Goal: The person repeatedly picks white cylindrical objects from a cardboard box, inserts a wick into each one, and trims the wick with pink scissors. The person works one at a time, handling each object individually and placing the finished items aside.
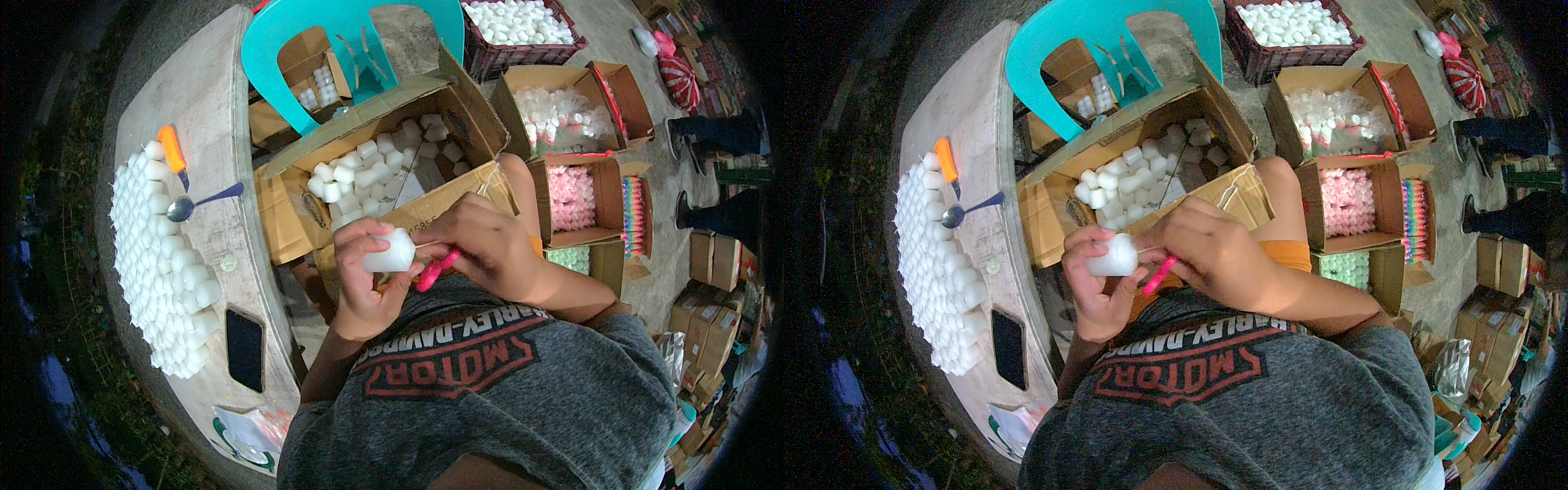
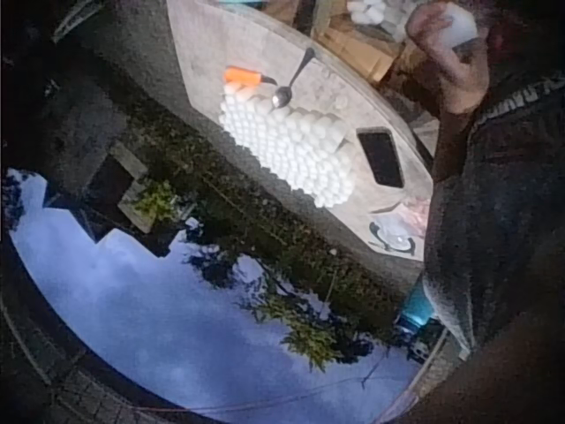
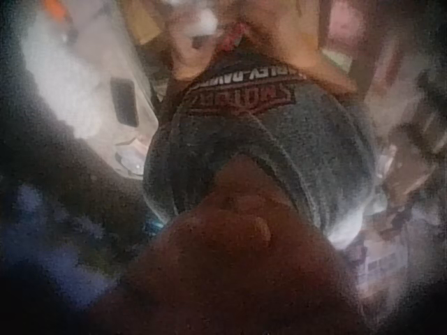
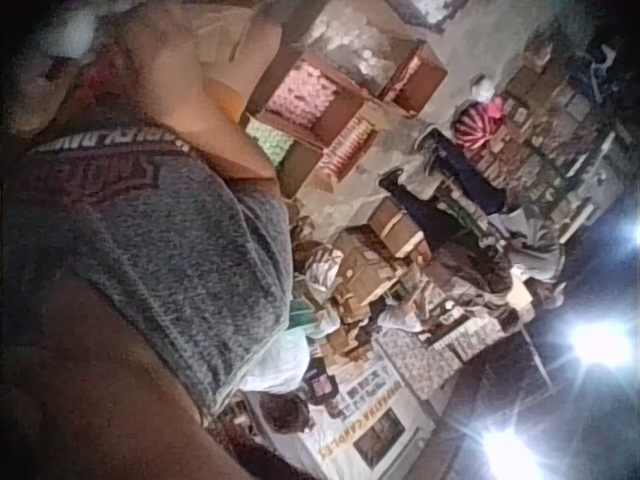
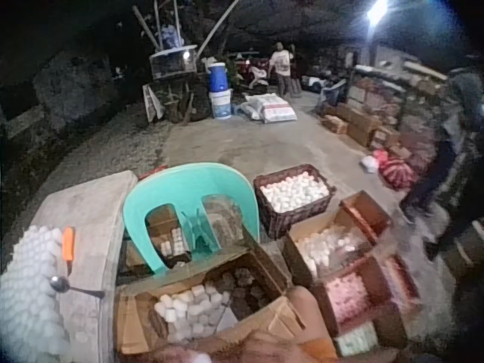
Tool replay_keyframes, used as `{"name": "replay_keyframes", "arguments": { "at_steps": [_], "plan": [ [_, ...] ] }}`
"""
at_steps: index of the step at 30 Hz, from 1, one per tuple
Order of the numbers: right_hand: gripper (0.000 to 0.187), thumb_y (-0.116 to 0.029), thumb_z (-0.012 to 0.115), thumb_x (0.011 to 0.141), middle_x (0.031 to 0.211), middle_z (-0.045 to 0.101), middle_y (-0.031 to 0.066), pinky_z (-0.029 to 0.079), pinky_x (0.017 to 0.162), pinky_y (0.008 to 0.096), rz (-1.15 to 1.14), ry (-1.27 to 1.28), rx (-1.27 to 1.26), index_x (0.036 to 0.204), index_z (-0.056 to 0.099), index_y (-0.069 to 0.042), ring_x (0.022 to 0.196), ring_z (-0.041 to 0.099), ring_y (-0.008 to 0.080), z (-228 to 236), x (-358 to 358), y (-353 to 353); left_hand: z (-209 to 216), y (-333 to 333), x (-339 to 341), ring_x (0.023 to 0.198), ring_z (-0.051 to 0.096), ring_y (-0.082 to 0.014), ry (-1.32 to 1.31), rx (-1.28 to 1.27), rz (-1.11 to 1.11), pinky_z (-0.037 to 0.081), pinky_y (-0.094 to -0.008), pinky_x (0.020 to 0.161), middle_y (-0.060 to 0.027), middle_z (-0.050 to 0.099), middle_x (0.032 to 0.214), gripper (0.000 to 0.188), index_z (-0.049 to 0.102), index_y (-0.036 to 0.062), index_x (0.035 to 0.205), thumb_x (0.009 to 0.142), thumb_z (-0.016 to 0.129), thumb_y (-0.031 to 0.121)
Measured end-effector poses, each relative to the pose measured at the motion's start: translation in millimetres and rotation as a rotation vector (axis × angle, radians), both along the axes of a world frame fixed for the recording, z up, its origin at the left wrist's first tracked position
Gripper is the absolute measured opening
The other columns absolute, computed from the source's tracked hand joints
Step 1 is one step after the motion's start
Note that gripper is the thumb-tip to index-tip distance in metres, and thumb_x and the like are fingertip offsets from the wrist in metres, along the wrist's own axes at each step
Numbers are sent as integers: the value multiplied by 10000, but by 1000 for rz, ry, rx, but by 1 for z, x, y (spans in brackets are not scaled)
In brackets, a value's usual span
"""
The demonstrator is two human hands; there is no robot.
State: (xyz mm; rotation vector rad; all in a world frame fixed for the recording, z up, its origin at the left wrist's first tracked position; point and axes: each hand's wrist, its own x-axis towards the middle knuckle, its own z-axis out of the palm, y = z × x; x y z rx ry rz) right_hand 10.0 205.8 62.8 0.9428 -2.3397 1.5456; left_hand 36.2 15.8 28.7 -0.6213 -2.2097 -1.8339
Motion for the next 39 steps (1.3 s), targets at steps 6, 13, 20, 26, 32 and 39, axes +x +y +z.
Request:
{"name": "replay_keyframes", "arguments": {
  "at_steps": [6, 13, 20, 26, 32, 39],
  "plan": [
    [177, -63, 700, 730, 792, 578, 88, 452, 673, 332, -54, -90, 34, 898, 654, -31, 759, 574, 254, 11, -1, 13, 11, -11, -11, 991, 499, -206, -65, 1, -15, 462, -310, 821, -131, 447, 1121, 549, 419, 67, 1084, 676, 784, 110],
    [163, -74, 716, 716, 797, 577, 67, 431, 680, 308, -32, -64, -5, 868, 666, -42, 754, 562, 220, 9, 1, 10, 10, -9, -8, 1002, 513, -200, -171, 83, -73, 458, -305, 834, -117, 480, 1092, 592, 466, 50, 1074, 613, 822, 158],
    [189, -69, 730, 701, 805, 606, 45, 410, 659, 285, -72, -143, -81, 882, 680, -48, 732, 557, 185, 2, 2, -3, 9, -9, -7, 1000, 532, -197, -180, 164, -29, 463, -303, 845, -119, 499, 1086, 615, 461, 47, 1068, 585, 832, 133],
    [170, -58, 705, 721, 792, 575, 65, 417, 708, 310, -76, -54, 51, 887, 669, -47, 750, 558, 217, 9, 0, 12, 9, -14, -11, 1002, 549, -202, -163, 172, -31, 488, -308, 838, -118, 516, 1075, 633, 454, 54, 1052, 551, 840, 83],
    [177, -36, 695, 721, 793, 558, 84, 451, 658, 313, -65, -118, -7, 895, 663, -34, 750, 559, 240, 4, 5, 11, 11, -10, -10, 1006, 551, -205, -176, 149, -62, 510, -310, 810, -119, 512, 1082, 621, 461, 50, 1049, 556, 837, 82],
    [242, -43, 724, 694, 758, 573, 76, 427, 621, 292, -24, -66, -44, 933, 686, -40, 712, 554, 202, -5, 4, 1, 8, -7, -4, 989, 557, -187, -211, 135, -8, 478, -310, 834, -90, 560, 1030, 816, 389, 34, 1184, 534, 847, 217]
  ]
}}
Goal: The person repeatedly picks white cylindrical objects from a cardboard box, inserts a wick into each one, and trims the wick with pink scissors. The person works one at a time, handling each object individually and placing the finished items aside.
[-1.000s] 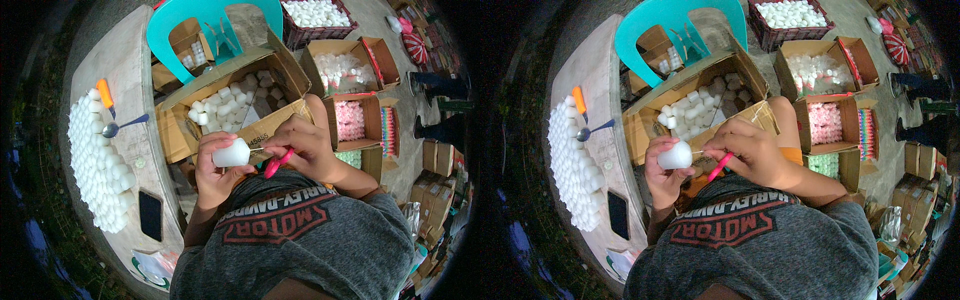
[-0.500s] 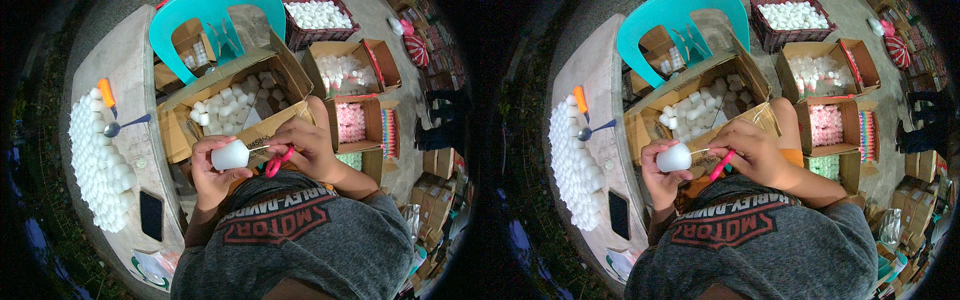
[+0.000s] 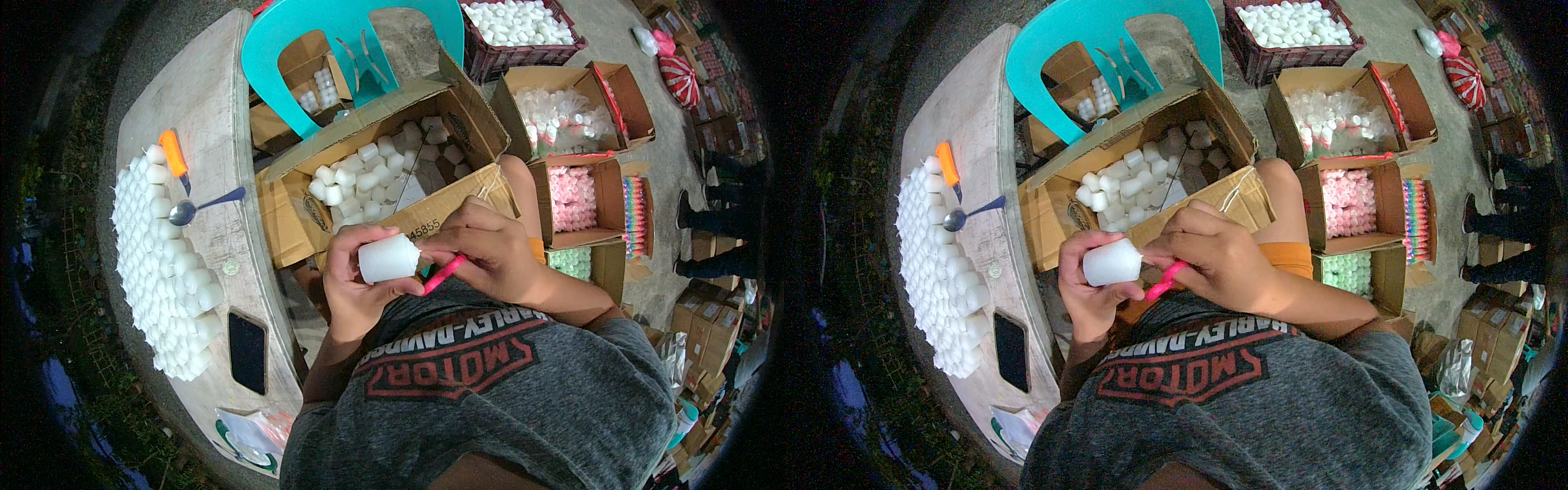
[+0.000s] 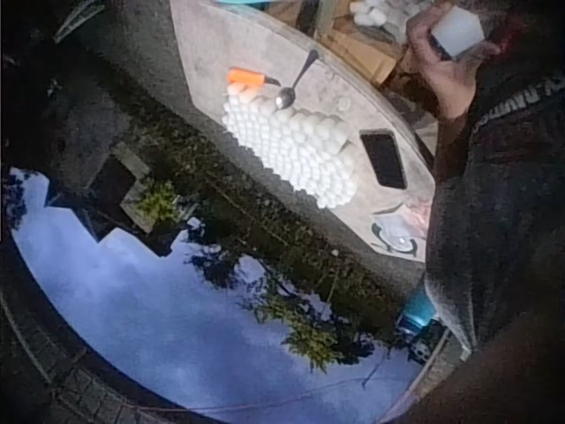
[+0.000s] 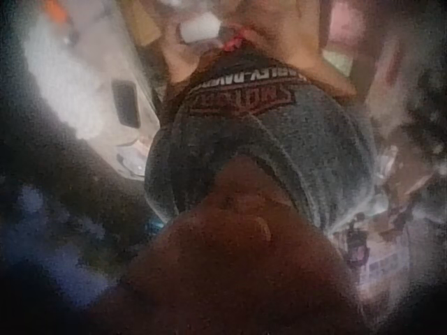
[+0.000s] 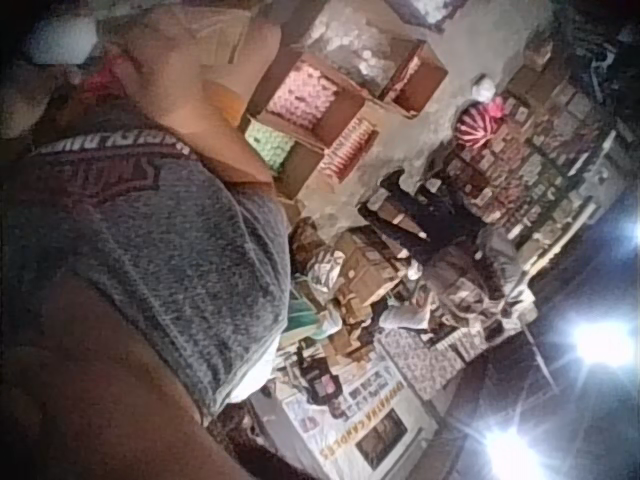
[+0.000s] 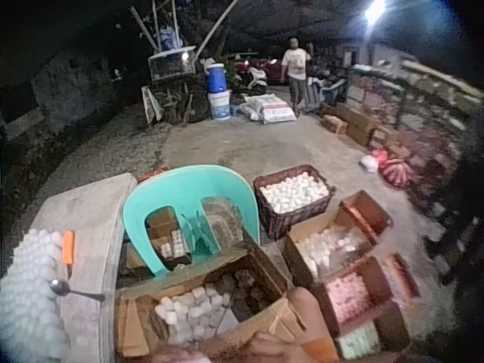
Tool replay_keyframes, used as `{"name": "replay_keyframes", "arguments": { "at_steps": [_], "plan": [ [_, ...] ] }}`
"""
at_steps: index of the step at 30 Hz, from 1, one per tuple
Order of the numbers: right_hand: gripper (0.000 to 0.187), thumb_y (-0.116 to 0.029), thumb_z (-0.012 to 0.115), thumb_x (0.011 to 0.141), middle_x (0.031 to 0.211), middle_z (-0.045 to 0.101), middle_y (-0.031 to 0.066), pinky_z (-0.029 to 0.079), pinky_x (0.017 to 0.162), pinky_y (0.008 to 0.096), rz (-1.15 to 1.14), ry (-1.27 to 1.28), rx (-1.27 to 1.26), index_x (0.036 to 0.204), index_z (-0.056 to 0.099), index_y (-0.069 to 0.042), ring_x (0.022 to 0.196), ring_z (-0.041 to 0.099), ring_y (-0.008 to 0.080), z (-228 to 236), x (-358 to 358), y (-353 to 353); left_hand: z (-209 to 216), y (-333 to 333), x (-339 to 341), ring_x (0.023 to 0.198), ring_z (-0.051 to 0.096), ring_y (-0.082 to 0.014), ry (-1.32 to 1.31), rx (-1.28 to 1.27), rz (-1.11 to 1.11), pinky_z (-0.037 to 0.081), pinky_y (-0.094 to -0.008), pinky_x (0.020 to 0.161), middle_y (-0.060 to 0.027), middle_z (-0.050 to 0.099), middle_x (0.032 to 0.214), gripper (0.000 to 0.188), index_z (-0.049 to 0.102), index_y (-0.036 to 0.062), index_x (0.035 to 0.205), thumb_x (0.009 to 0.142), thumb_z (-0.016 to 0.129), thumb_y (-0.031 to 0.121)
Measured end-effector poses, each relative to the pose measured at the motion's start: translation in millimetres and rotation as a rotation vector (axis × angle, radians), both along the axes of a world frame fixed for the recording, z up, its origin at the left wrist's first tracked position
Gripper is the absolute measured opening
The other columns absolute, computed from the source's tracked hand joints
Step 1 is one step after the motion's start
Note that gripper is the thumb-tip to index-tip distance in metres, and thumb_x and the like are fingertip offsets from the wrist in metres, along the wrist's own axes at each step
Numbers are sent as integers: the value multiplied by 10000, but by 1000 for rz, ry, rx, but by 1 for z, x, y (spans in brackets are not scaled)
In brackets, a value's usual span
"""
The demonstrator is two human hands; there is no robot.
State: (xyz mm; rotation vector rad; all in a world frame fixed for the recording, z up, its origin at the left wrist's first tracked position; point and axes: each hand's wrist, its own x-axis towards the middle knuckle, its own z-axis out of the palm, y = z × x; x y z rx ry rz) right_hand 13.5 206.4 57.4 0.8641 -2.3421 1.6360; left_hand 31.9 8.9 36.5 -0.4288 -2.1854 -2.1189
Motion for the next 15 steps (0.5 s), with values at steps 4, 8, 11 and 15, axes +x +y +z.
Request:
{"name": "replay_keyframes", "arguments": {
  "at_steps": [4, 8, 11, 15],
  "plan": [
    [218, -51, 715, 688, 776, 579, 82, 442, 641, 315, 40, -69, -8, 903, 674, -47, 736, 563, 232, -6, 3, -5, -1, 6, 3, 1018, 544, -176, -44, 86, 108, 452, -314, 863, -58, 591, 975, 1023, 291, 14, 1278, 490, 827, 384],
    [281, -62, 717, 675, 834, 593, 87, 456, 664, 332, 130, -80, 43, 946, 647, -51, 771, 576, 253, -11, 2, -7, -15, 11, 5, 981, 544, -184, -35, 262, 45, 442, -316, 852, -89, 549, 1007, 803, 332, 18, 1251, 653, 795, 287],
    [341, -64, 719, 667, 871, 602, 87, 456, 683, 335, 36, -47, 110, 998, 634, -51, 797, 579, 252, -2, -4, 0, -13, 13, 6, 923, 545, -193, -146, 192, 74, 445, -314, 818, -112, 499, 1019, 540, 387, 28, 1188, 752, 695, 115],
    [326, -66, 702, 674, 884, 599, 94, 453, 723, 353, 27, -126, 12, 992, 629, -44, 836, 573, 266, 6, -4, -2, -8, 6, -4, 891, 535, -261, 79, -376, -38, 451, -347, 771, -142, 458, 1004, 428, 436, 38, 1075, 693, 624, -4]
  ]
}}
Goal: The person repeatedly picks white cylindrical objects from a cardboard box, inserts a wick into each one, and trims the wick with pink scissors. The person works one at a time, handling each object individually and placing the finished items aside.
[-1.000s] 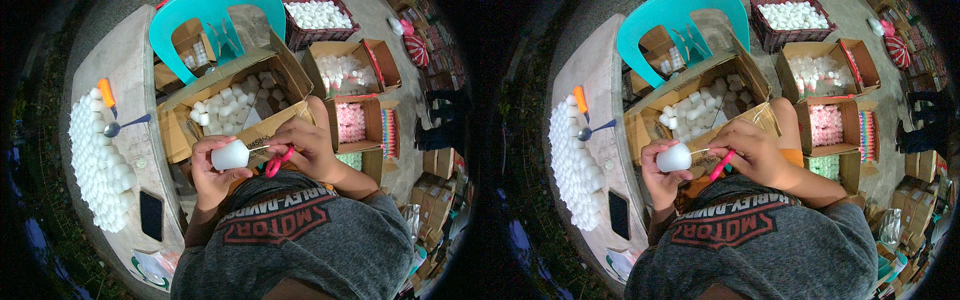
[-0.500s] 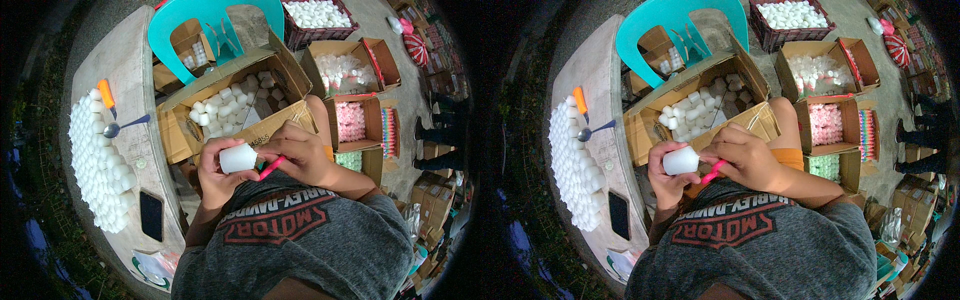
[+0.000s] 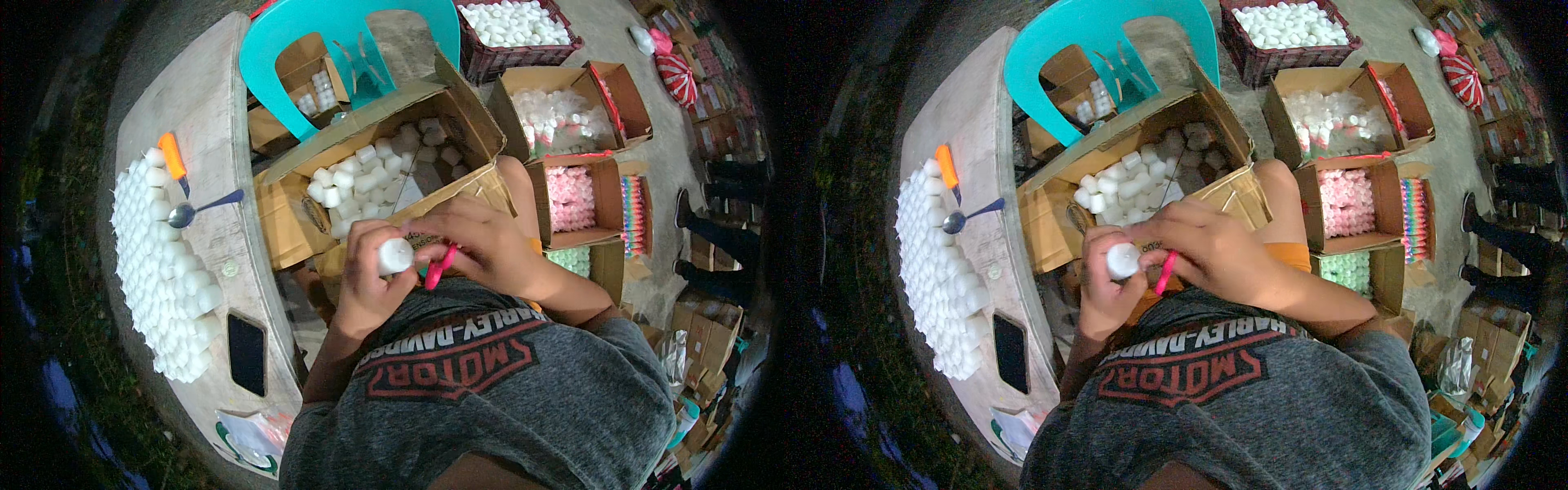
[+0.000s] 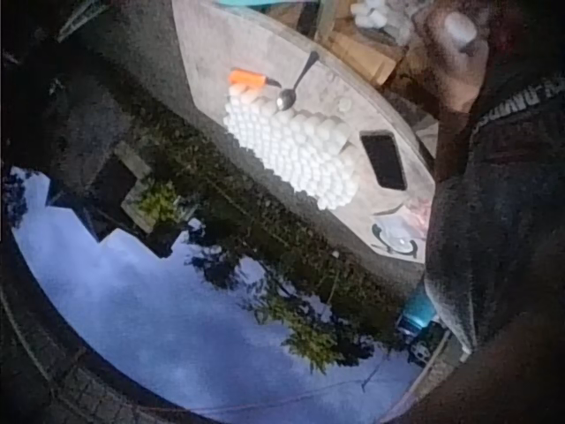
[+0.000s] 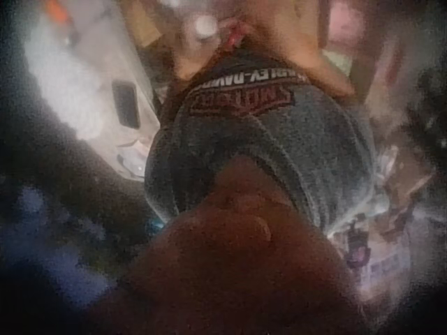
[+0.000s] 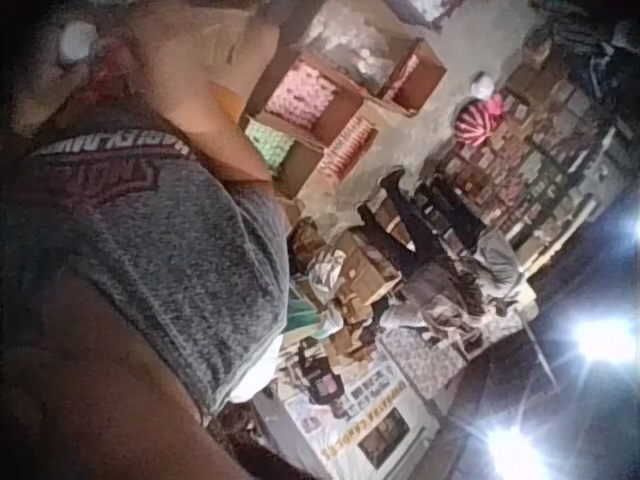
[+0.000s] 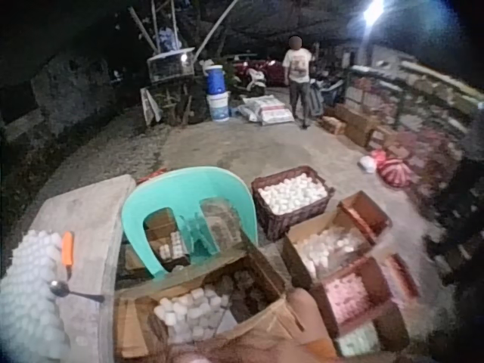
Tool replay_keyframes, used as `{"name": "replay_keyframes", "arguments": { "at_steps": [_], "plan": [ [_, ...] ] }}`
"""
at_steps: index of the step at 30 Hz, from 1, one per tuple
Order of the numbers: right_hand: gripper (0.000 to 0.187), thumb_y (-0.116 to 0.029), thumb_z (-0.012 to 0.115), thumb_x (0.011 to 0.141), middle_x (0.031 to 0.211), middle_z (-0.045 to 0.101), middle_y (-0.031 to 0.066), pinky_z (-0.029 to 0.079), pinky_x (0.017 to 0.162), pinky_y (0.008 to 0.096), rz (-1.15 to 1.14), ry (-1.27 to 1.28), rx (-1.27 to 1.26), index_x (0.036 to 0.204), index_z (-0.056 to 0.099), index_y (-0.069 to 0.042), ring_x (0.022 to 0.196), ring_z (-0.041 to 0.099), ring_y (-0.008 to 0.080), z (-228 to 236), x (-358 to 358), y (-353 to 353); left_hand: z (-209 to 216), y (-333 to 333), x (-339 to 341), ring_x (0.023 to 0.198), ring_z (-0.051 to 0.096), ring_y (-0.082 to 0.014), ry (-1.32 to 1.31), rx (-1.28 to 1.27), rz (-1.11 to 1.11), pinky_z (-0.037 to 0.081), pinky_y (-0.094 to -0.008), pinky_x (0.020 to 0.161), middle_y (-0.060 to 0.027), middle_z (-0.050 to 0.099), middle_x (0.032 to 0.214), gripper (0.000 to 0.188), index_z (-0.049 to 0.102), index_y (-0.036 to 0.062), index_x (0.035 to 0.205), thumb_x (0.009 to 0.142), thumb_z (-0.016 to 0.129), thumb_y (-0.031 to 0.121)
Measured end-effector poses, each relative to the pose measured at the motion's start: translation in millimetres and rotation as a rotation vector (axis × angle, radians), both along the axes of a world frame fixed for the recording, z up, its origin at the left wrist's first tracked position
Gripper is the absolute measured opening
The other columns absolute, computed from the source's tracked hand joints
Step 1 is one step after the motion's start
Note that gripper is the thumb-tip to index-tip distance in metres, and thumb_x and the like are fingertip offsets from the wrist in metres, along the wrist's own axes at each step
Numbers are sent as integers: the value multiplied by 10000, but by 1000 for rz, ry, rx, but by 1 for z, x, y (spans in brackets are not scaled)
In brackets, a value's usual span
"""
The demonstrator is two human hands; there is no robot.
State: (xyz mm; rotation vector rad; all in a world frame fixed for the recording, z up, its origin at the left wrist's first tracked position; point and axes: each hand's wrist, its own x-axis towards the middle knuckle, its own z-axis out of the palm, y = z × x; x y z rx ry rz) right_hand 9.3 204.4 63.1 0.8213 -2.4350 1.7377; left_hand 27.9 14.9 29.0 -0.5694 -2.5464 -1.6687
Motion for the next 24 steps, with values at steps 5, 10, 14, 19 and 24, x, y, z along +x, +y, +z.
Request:
{"name": "replay_keyframes", "arguments": {
  "at_steps": [5, 10, 14, 19, 24],
  "plan": [
    [271, -57, 686, 692, 863, 590, 94, 448, 733, 332, 78, 152, 78, 957, 631, -49, 813, 566, 263, -8, -1, 2, 4, 5, 0, 886, 515, -310, 116, -164, -27, 426, -376, 794, -158, 477, 986, 428, 437, 27, 1058, 677, 627, -15],
    [171, -48, 669, 713, 838, 576, 87, 438, 712, 331, -23, 145, 50, 873, 609, -40, 799, 556, 263, -1, -1, 2, 11, 1, -4, 881, 534, -305, 20, 7, -96, 446, -386, 745, -153, 492, 952, 309, 477, 35, 1005, 750, 639, 102],
    [150, -32, 638, 745, 844, 557, 114, 433, 699, 352, -90, 177, 84, 878, 572, -20, 808, 544, 294, 6, -6, 9, 5, -6, -2, 805, 537, -239, -390, 481, -146, 436, -347, 723, -108, 503, 864, 167, 526, 44, 897, 808, 596, 166],
    [182, 15, 650, 697, 849, 574, 92, 426, 673, 320, -110, 237, 49, 864, 598, -34, 767, 546, 251, -16, 2, -3, 15, 2, 10, 754, 545, -210, -956, 1167, -221, 415, -311, 725, -66, 504, 862, 251, 553, 57, 872, 790, 635, 279],
    [208, -35, 637, 715, 929, 552, 129, 442, 735, 371, -27, 281, 127, 905, 551, -33, 842, 541, 317, -7, 2, 1, 14, 3, 12, 812, 553, -181, -797, 1066, 117, 426, -306, 763, -47, 514, 945, 233, 622, 20, 970, 829, 618, 206]
  ]
}}
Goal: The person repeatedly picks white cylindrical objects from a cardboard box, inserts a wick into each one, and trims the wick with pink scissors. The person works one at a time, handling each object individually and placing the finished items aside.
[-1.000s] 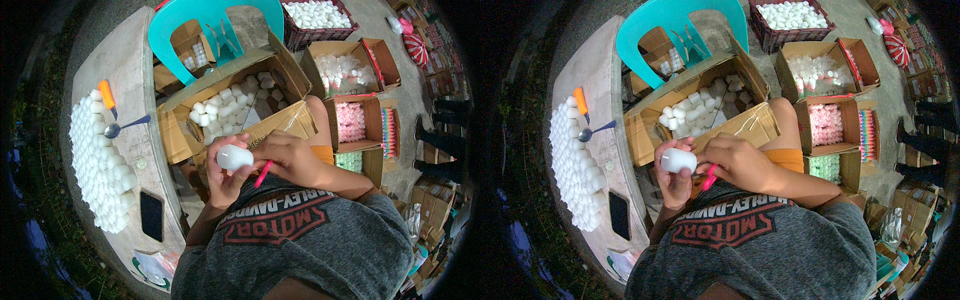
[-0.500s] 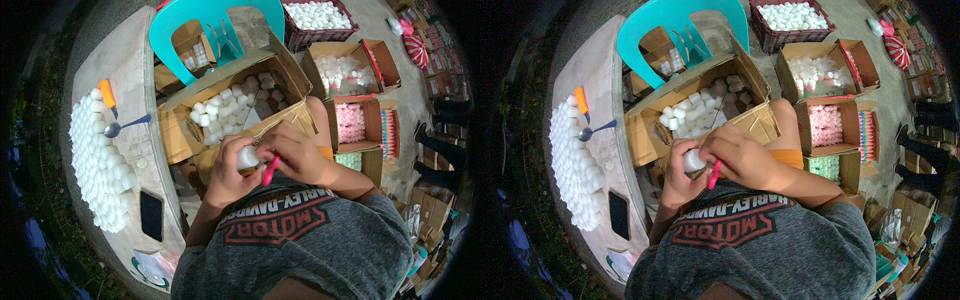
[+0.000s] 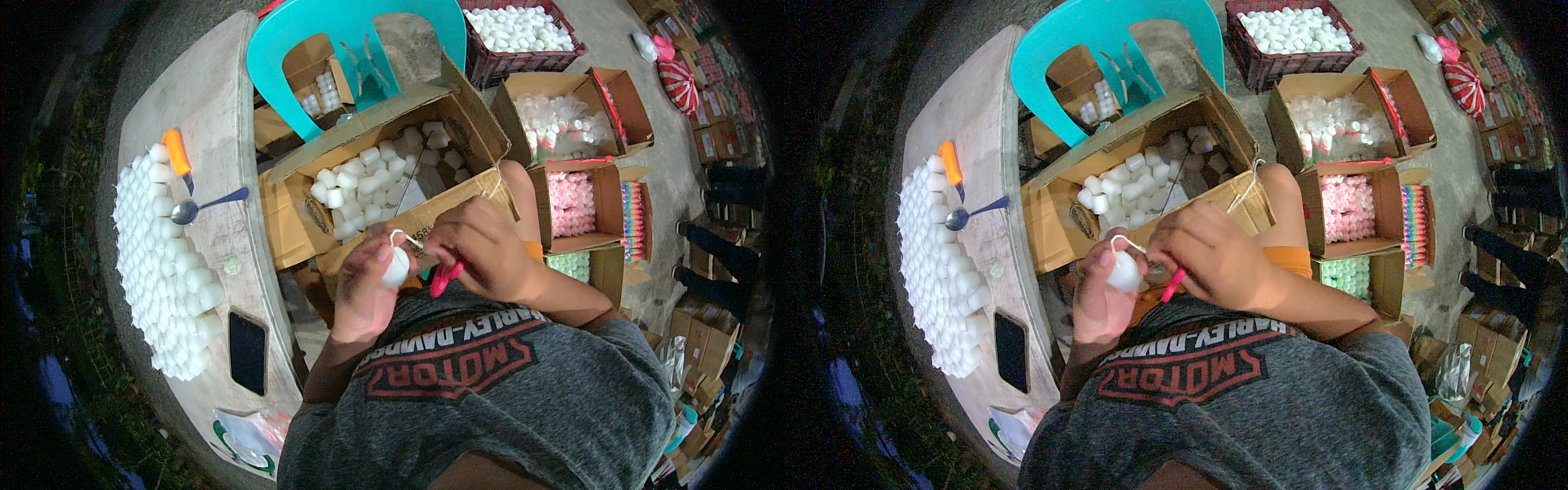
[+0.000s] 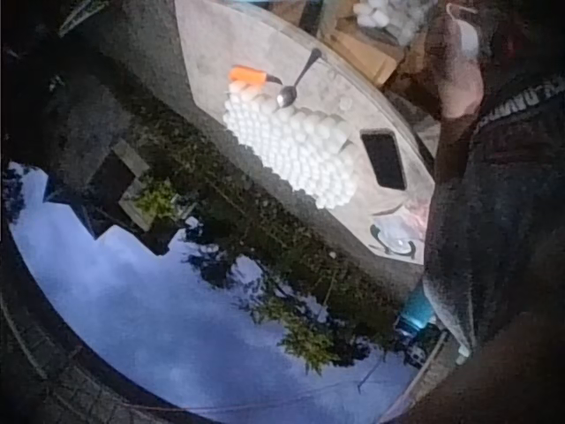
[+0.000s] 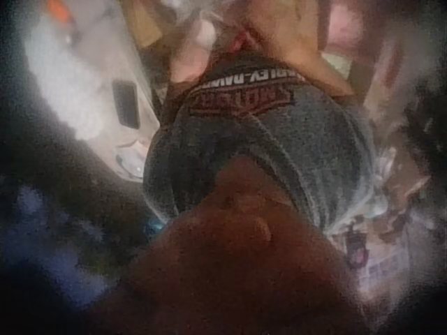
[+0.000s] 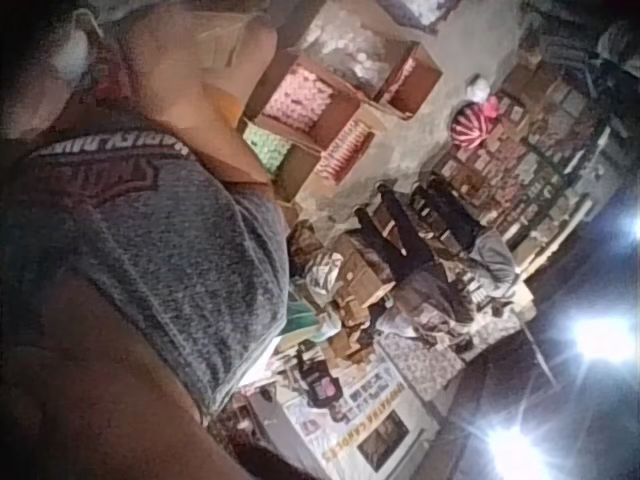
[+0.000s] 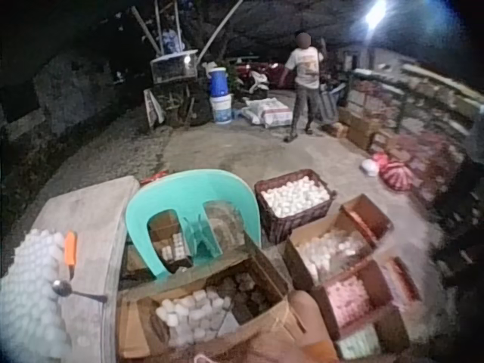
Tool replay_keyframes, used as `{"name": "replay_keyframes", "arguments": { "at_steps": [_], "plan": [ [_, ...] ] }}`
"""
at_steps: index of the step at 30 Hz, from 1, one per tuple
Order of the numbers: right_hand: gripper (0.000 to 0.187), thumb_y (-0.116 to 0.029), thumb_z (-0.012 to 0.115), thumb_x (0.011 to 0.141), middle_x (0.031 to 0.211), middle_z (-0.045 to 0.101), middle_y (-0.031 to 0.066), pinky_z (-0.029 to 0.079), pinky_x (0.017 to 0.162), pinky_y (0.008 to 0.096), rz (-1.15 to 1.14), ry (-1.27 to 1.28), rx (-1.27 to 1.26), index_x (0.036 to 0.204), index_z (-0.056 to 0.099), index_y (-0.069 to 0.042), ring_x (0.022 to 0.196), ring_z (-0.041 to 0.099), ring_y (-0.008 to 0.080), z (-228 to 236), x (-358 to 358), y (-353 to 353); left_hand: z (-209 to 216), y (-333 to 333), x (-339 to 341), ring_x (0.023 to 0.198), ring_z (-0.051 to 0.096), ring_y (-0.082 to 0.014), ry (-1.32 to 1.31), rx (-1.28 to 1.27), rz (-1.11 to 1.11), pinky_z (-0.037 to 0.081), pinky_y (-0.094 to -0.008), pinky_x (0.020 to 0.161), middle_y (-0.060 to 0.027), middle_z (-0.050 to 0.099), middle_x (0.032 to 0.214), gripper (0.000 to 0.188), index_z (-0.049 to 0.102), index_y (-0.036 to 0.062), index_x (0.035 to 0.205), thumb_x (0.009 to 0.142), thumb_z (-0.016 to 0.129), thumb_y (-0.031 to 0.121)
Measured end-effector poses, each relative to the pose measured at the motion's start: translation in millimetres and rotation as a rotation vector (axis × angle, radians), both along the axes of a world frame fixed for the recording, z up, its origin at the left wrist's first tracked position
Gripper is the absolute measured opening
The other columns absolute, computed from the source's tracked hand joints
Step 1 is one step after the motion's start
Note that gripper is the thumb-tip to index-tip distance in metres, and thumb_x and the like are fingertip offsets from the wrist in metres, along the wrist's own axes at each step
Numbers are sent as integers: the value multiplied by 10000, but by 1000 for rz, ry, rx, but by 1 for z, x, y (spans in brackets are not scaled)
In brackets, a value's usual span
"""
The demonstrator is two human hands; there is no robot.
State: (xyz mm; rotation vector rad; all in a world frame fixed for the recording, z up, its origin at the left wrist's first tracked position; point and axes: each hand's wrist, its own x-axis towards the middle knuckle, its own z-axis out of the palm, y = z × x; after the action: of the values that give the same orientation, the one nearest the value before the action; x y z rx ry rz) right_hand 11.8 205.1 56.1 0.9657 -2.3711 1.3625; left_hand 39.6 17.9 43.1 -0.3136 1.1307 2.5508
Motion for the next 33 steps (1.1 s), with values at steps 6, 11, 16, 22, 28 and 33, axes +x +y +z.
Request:
{"name": "replay_keyframes", "arguments": {
  "at_steps": [6, 11, 16, 22, 28, 33],
  "plan": [
    [153, 0, 665, 760, 900, 597, 132, 476, 678, 292, 26, -178, -172, 821, 526, -26, 832, 594, 230, -9, 6, -5, 1, 2, -3, 835, 539, -151, 721, -1090, 108, 444, -254, 737, -70, 514, 954, 162, 660, 55, 957, 797, 649, 33],
    [173, -36, 687, 742, 813, 595, 105, 471, 661, 309, 9, -339, -310, 854, 557, -10, 760, 593, 244, -9, 7, -8, -3, -2, -3, 867, 526, -160, 610, -886, 69, 422, -271, 777, -71, 523, 939, 74, 641, 29, 879, 814, 629, 61],
    [161, -42, 692, 757, 782, 604, 86, 453, 658, 270, 9, -386, -341, 908, 642, -17, 759, 589, 179, -11, 4, -5, -11, -8, -1, 918, 500, -163, 371, -516, -24, 389, -288, 826, -77, 519, 931, 146, 622, 9, 828, 830, 601, 153],
    [135, -40, 696, 757, 814, 623, 79, 450, 661, 261, 4, -455, -498, 881, 645, -19, 755, 584, 164, -10, 4, -3, -11, -8, -1, 898, 498, -151, 259, -352, -94, 388, -281, 818, -73, 500, 917, 178, 625, 8, 805, 812, 609, 184],
    [209, -53, 701, 746, 819, 611, 69, 460, 666, 289, 71, -871, -710, 929, 601, -28, 755, 589, 191, -27, 11, -3, -3, -2, 1, 841, 531, -152, 75, 35, -99, 419, -264, 774, -60, 497, 948, 180, 644, 4, 851, 815, 618, 178],
    [196, -19, 653, 725, 861, 581, 119, 467, 680, 338, 55, -53, -96, 910, 593, -40, 784, 575, 276, -3, 6, 0, -8, 4, 0, 814, 554, -187, 509, -928, 23, 442, -273, 752, -53, 516, 910, 129, 649, 27, 893, 785, 665, 94]
  ]
}}
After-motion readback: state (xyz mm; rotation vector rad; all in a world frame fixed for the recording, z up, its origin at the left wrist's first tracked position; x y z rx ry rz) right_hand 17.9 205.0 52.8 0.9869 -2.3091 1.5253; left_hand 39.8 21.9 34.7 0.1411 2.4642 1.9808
